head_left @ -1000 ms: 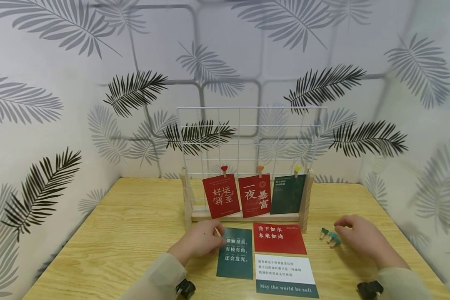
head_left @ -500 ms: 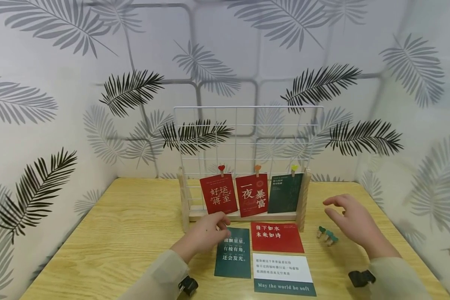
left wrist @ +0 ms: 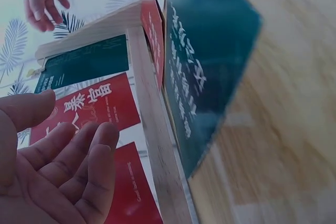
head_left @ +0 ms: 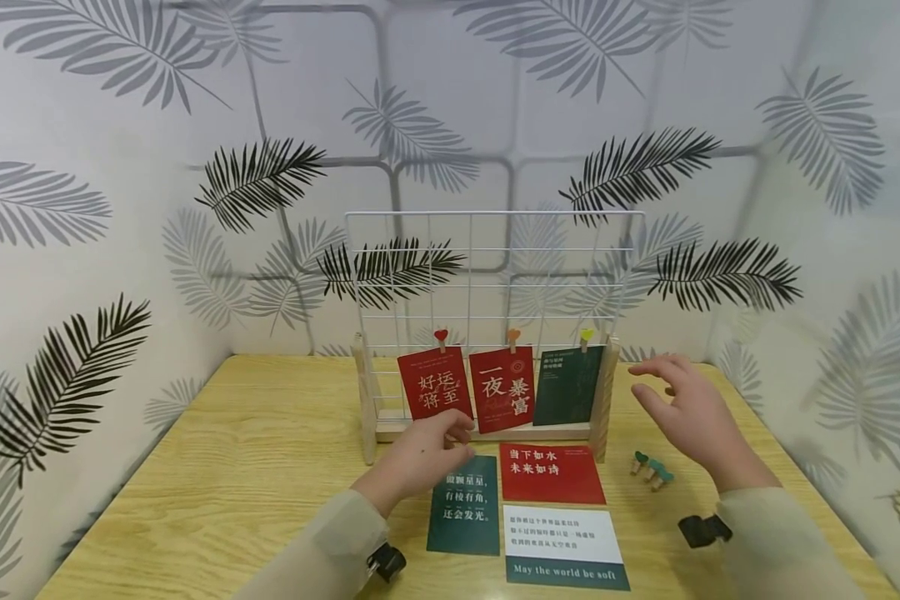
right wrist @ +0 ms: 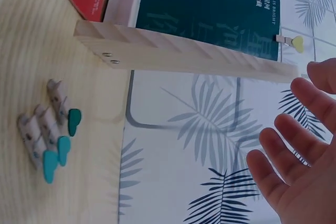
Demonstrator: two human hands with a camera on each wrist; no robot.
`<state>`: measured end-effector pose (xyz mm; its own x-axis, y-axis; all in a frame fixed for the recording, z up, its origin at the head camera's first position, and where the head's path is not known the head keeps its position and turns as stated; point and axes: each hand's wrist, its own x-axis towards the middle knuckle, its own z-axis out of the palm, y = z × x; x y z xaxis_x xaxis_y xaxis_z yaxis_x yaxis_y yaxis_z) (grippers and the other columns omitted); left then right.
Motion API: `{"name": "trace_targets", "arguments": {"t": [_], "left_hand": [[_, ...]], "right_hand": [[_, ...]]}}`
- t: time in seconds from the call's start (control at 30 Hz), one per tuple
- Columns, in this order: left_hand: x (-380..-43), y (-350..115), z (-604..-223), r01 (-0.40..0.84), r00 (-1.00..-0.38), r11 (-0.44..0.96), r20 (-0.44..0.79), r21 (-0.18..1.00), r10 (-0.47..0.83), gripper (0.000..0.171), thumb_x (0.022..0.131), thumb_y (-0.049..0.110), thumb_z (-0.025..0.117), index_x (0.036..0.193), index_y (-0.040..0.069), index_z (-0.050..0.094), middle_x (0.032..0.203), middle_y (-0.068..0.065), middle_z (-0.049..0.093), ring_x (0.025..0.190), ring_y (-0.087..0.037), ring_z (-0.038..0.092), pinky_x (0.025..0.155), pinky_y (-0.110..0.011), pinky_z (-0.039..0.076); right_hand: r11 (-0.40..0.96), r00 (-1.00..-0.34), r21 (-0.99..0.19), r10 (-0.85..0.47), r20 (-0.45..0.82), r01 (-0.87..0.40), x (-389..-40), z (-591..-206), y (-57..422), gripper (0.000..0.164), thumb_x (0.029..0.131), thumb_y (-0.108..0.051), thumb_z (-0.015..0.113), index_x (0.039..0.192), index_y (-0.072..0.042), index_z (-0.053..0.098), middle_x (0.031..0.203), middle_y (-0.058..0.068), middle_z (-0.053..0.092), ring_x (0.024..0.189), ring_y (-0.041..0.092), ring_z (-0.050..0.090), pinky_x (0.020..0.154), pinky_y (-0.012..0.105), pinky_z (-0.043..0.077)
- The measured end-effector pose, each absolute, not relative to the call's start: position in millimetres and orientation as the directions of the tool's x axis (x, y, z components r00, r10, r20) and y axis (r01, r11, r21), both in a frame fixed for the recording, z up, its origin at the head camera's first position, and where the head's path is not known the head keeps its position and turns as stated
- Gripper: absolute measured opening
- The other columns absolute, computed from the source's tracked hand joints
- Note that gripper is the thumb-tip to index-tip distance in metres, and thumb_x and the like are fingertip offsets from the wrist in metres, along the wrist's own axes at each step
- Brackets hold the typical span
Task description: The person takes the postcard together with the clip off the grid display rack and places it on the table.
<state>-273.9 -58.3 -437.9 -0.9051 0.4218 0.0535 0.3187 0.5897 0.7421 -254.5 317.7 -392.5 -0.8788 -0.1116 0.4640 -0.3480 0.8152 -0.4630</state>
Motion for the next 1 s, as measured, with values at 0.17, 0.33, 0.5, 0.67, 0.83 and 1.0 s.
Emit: {"name": "trace_targets", "arguments": {"t": [0.17,0.33,0.5,0.67,0.83,1.0], "left_hand": [[-273,-50,-433,0.327,-0.901,0.571,0.068,0.753,0.427,0.039,0.096,0.034,0.069,0.131,0.018,0.062,0.118,0.003,0.068,0.103,-0.015,0.064,0.085,-0.04,0.055],[-275,-40,-431,0.317,-0.904,0.558,0.067,0.767,0.422,0.04,0.097,0.032,0.069,0.134,0.019,0.06,0.124,0.002,0.066,0.107,-0.017,0.063,0.088,-0.041,0.055],[-278,-28,-430,0.312,-0.91,0.565,0.07,0.764,0.408,0.046,0.095,0.037,0.071,0.136,0.021,0.059,0.127,0.004,0.065,0.106,-0.018,0.062,0.087,-0.041,0.055],[-280,-16,-428,0.301,-0.911,0.552,0.062,0.778,0.408,0.049,0.095,0.036,0.071,0.14,0.023,0.057,0.129,0.002,0.064,0.11,-0.016,0.06,0.091,-0.041,0.054],[-282,-2,-425,0.311,-0.909,0.541,0.08,0.781,0.408,0.054,0.094,0.036,0.072,0.144,0.025,0.054,0.136,0.004,0.062,0.113,-0.016,0.061,0.092,-0.041,0.054],[-286,12,-421,0.324,-0.908,0.519,0.105,0.791,0.405,0.06,0.094,0.035,0.073,0.148,0.025,0.049,0.141,0.004,0.058,0.116,-0.019,0.061,0.093,-0.041,0.054]], "right_hand": [[0.802,-0.86,-0.463,-0.119,0.496,-0.378,-259,-385,313,0.031,0.104,-0.025,0.06,0.126,-0.006,0.065,0.136,0.019,0.05,0.127,0.041,0.047,0.096,0.064,0.044],[0.803,-0.856,-0.455,-0.127,0.501,-0.385,-263,-379,307,0.033,0.103,-0.025,0.06,0.13,-0.006,0.063,0.142,0.02,0.048,0.13,0.042,0.045,0.097,0.063,0.044],[0.805,-0.853,-0.448,-0.13,0.505,-0.388,-269,-374,300,0.035,0.103,-0.023,0.061,0.133,-0.007,0.062,0.146,0.02,0.045,0.133,0.042,0.043,0.099,0.063,0.043],[0.806,-0.851,-0.44,-0.141,0.506,-0.396,-274,-367,293,0.036,0.102,-0.021,0.061,0.135,-0.007,0.062,0.147,0.02,0.045,0.132,0.043,0.044,0.099,0.064,0.043],[0.812,-0.857,-0.434,-0.149,0.493,-0.391,-279,-360,288,0.039,0.103,-0.023,0.061,0.138,-0.007,0.06,0.15,0.021,0.043,0.136,0.044,0.04,0.102,0.066,0.038],[0.826,-0.87,-0.418,-0.162,0.466,-0.378,-285,-357,284,0.042,0.104,-0.026,0.059,0.14,-0.005,0.059,0.152,0.025,0.04,0.139,0.048,0.035,0.107,0.068,0.031]]}}
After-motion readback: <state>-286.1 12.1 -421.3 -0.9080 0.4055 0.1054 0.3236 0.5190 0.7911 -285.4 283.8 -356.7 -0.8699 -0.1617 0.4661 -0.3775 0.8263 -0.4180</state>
